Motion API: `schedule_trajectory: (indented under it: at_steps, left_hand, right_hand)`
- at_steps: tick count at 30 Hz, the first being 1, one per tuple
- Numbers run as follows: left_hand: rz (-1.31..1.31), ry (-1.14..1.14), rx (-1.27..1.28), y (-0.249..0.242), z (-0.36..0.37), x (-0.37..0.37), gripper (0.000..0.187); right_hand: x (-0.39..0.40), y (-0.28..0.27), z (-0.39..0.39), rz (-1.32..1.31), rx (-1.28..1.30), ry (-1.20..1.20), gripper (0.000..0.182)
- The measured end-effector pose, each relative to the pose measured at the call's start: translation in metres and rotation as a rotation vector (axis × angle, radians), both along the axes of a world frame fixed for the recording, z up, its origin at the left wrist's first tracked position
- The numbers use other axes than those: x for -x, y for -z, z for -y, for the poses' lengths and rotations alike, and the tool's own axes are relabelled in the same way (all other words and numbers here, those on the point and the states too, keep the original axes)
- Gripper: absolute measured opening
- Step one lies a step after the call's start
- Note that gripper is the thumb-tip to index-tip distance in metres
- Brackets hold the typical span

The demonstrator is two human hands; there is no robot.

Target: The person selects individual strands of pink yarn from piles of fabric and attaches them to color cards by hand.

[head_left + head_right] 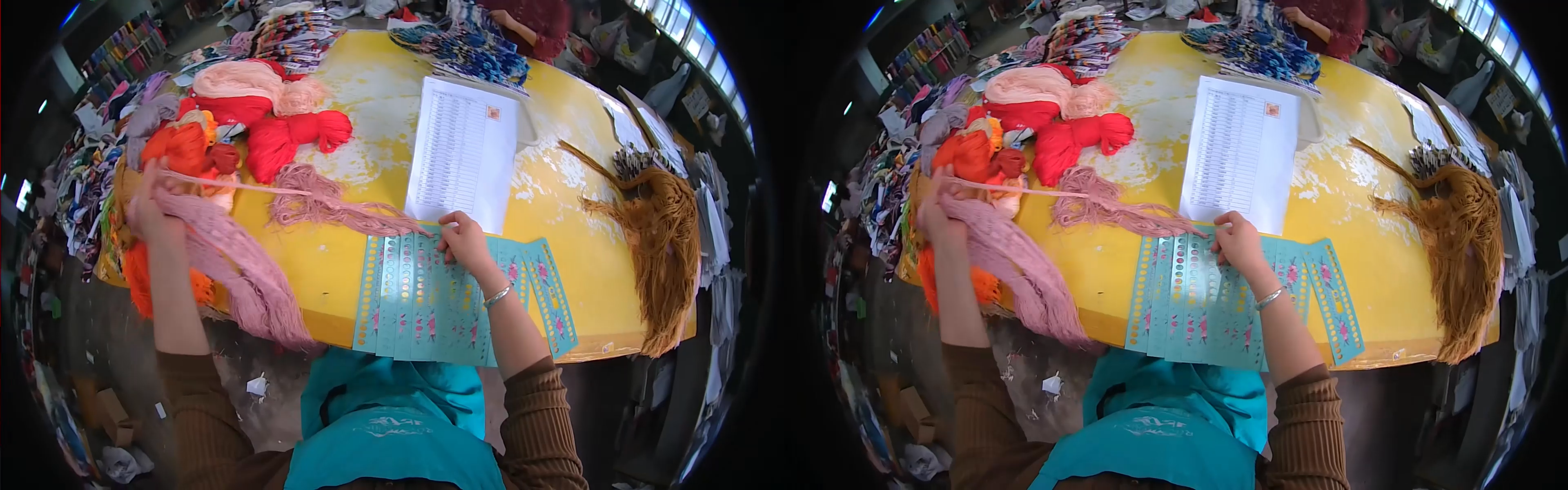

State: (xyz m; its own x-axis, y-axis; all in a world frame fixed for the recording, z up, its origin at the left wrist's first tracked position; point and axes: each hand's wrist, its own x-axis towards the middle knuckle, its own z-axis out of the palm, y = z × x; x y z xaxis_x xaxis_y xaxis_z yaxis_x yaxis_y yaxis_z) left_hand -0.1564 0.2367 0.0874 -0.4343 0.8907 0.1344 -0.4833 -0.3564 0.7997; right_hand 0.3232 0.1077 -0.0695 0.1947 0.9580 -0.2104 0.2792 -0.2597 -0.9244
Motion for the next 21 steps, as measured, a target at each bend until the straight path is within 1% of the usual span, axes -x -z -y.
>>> schedule_trajectory:
  at_steps: [1,4,5,6,8,9,11,12,13,14,15,16,17,18,20,21]
  left_hand:
    - [-0.032,-0.008,-0.048,-0.004,0.001,0.033,0.029]
    - [0.035,-0.014,-0.014,-0.031,0.036,0.067,0.031]
    - [0.007,-0.261,-0.016,-0.039,0.041,0.067,0.029]
    - [0.009,-0.271,-0.020,-0.043,0.052,0.070,0.029]
    - [-0.089,-0.323,-0.048,-0.045,0.081,0.072,0.026]
    - [-0.107,-0.300,-0.087,-0.041,0.096,0.064,0.023]
    - [-0.020,-0.250,-0.041,-0.028,0.133,0.054,0.022]
    - [0.022,-0.054,-0.009,-0.030,0.162,0.036,0.026]
    - [0.111,0.164,-0.047,-0.016,0.181,0.038,0.028]
    - [0.199,0.383,-0.084,-0.003,0.198,0.038,0.030]
    - [0.282,0.398,-0.032,0.004,0.215,0.024,0.032]
    - [0.367,0.411,0.019,0.010,0.229,0.005,0.034]
    - [0.425,0.524,0.057,0.017,0.239,-0.007,0.034]
    - [0.481,0.639,0.094,0.023,0.245,-0.017,0.035]
    - [0.506,0.624,0.243,0.042,0.247,-0.037,0.032]
    - [0.455,0.571,0.325,0.051,0.248,-0.042,0.030]
  right_hand:
    - [0.000,0.002,0.000,0.002,-0.006,-0.012,0.025]
    - [0.001,0.005,-0.003,0.017,-0.016,0.004,0.025]
    - [0.000,0.006,-0.004,0.025,-0.007,0.009,0.025]
    - [0.000,0.008,-0.004,0.033,0.004,0.016,0.025]
    - [0.001,0.005,-0.003,0.042,0.008,0.013,0.026]
    - [0.002,0.003,-0.003,0.052,0.017,0.020,0.026]
    - [0.001,0.003,-0.003,0.071,0.000,0.000,0.025]
    - [0.002,0.004,-0.003,0.087,-0.013,-0.014,0.025]
    - [0.007,0.002,-0.003,0.093,-0.015,-0.021,0.025]
    - [0.013,-0.002,-0.003,0.154,-0.051,-0.017,0.023]
    - [0.020,-0.006,-0.002,0.216,-0.087,-0.013,0.021]
    - [0.035,-0.012,-0.003,0.242,-0.137,-0.063,0.020]
    - [0.055,-0.019,-0.002,0.264,-0.186,-0.113,0.020]
    - [0.077,-0.027,0.001,0.234,-0.205,-0.216,0.022]
    - [0.126,-0.022,-0.006,0.376,-0.431,-0.403,0.025]
    - [0.150,-0.028,-0.007,0.354,-0.433,-0.483,0.026]
